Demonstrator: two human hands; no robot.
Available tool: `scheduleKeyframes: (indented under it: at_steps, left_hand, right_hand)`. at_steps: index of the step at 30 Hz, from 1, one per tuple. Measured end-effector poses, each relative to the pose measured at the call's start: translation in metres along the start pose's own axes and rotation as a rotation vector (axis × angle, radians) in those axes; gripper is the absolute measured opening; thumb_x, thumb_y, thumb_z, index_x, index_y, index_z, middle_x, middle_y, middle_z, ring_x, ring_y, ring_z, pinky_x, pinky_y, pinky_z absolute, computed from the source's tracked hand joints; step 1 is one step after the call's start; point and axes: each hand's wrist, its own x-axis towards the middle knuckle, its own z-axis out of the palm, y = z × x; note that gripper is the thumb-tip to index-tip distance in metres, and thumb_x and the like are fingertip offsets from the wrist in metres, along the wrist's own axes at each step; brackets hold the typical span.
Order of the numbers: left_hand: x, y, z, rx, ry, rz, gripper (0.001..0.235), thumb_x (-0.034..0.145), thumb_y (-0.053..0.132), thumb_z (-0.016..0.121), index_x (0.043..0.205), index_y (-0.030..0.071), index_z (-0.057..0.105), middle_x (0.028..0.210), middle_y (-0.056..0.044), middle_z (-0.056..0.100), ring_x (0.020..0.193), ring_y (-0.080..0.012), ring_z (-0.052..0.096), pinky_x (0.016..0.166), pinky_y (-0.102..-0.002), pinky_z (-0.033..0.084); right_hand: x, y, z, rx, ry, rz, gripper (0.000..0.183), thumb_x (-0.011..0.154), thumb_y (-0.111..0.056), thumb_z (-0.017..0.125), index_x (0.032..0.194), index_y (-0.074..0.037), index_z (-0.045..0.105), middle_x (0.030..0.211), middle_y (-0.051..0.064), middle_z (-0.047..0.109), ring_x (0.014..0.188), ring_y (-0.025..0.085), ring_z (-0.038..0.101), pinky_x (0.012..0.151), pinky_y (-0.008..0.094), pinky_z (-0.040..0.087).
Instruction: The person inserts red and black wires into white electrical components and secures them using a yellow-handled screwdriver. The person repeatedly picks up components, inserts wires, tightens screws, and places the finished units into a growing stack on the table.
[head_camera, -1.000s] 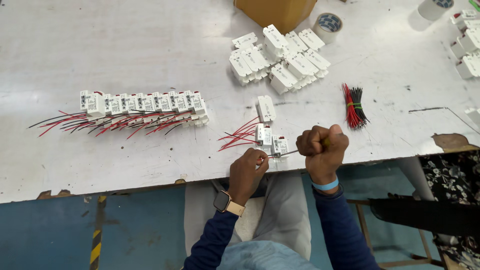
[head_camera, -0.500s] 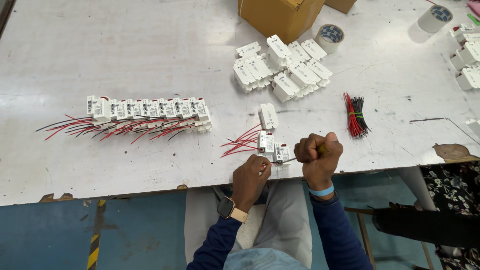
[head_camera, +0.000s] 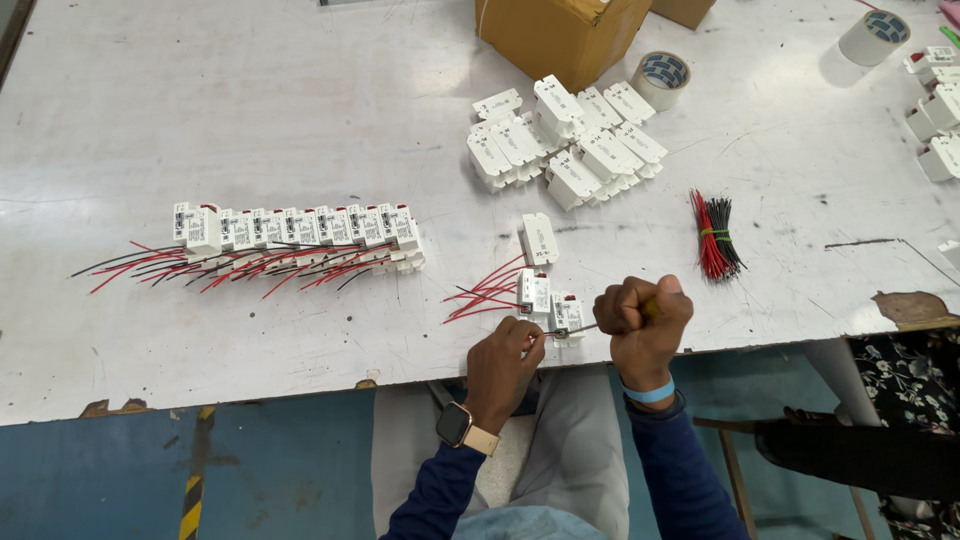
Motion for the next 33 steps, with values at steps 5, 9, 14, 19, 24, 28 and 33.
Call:
scheduleKeyframes:
  at_steps: [5,9,14,19,24,28,33]
  left_hand:
    - [-0.001,-0.001,-0.001,-0.026,-0.007,0.000,0.010,0.091,0.021,0.071,0.091,0.011,0.070,0.091,-0.005,0.070,0.081,-0.0221,0.076,0.063,-0.037,0.055]
    - [0.001,-0.002,0.001,-0.014,-0.004,0.014,0.010,0.091,0.020,0.071,0.092,0.011,0.070,0.091,-0.006,0.069,0.080,-0.0228,0.076,0.062,-0.037,0.055]
    - [0.001,-0.002,0.006,0.028,0.019,0.085,0.008,0.091,0.018,0.070,0.090,0.011,0.068,0.089,-0.006,0.068,0.074,-0.0257,0.072,0.061,-0.040,0.054]
    - [0.005,0.000,0.013,0.127,0.050,0.199,0.009,0.093,0.017,0.068,0.089,0.009,0.065,0.086,-0.006,0.064,0.069,-0.0276,0.067,0.060,-0.042,0.051]
    - [-0.003,0.003,0.007,0.257,-0.037,0.193,0.008,0.093,0.019,0.069,0.093,0.010,0.068,0.090,-0.008,0.064,0.083,-0.0300,0.065,0.068,-0.045,0.050]
    - [-0.004,0.024,0.001,0.428,-0.052,0.193,0.021,0.088,0.022,0.071,0.106,0.010,0.071,0.113,-0.011,0.062,0.112,-0.0339,0.053,0.088,-0.052,0.042]
    - [0.020,0.046,0.006,0.319,0.054,0.266,0.060,0.076,0.037,0.080,0.127,0.009,0.067,0.140,-0.025,0.046,0.137,-0.0478,0.035,0.102,-0.058,0.032]
  right_hand:
    - [0.000,0.000,-0.003,0.008,-0.006,0.019,0.064,0.106,-0.060,0.026,0.062,-0.013,0.024,0.052,0.002,0.025,0.051,0.013,0.015,0.048,0.033,0.016]
    - [0.000,0.001,0.000,-0.022,-0.006,0.018,0.065,0.106,-0.061,0.026,0.062,-0.013,0.024,0.052,0.002,0.025,0.050,0.013,0.016,0.048,0.033,0.016]
    - [-0.001,0.001,0.001,-0.038,-0.019,0.021,0.065,0.107,-0.060,0.027,0.062,-0.013,0.023,0.053,0.001,0.025,0.051,0.013,0.016,0.049,0.033,0.016]
    - [0.005,0.005,0.002,-0.095,-0.047,-0.013,0.066,0.107,-0.059,0.031,0.062,-0.012,0.023,0.053,-0.001,0.021,0.050,0.012,0.015,0.048,0.033,0.016]
    - [0.004,0.000,0.008,0.037,-0.043,0.006,0.065,0.106,-0.060,0.033,0.063,-0.013,0.026,0.054,0.001,0.026,0.051,0.012,0.018,0.049,0.032,0.018]
    - [-0.009,-0.021,0.013,0.119,0.116,-0.043,0.062,0.107,-0.053,0.042,0.062,-0.012,0.030,0.055,0.001,0.027,0.052,0.014,0.025,0.052,0.034,0.021]
    - [-0.043,-0.050,-0.004,-0.089,0.404,0.267,0.060,0.101,-0.049,0.046,0.057,-0.009,0.036,0.048,0.003,0.033,0.046,0.014,0.025,0.044,0.034,0.021]
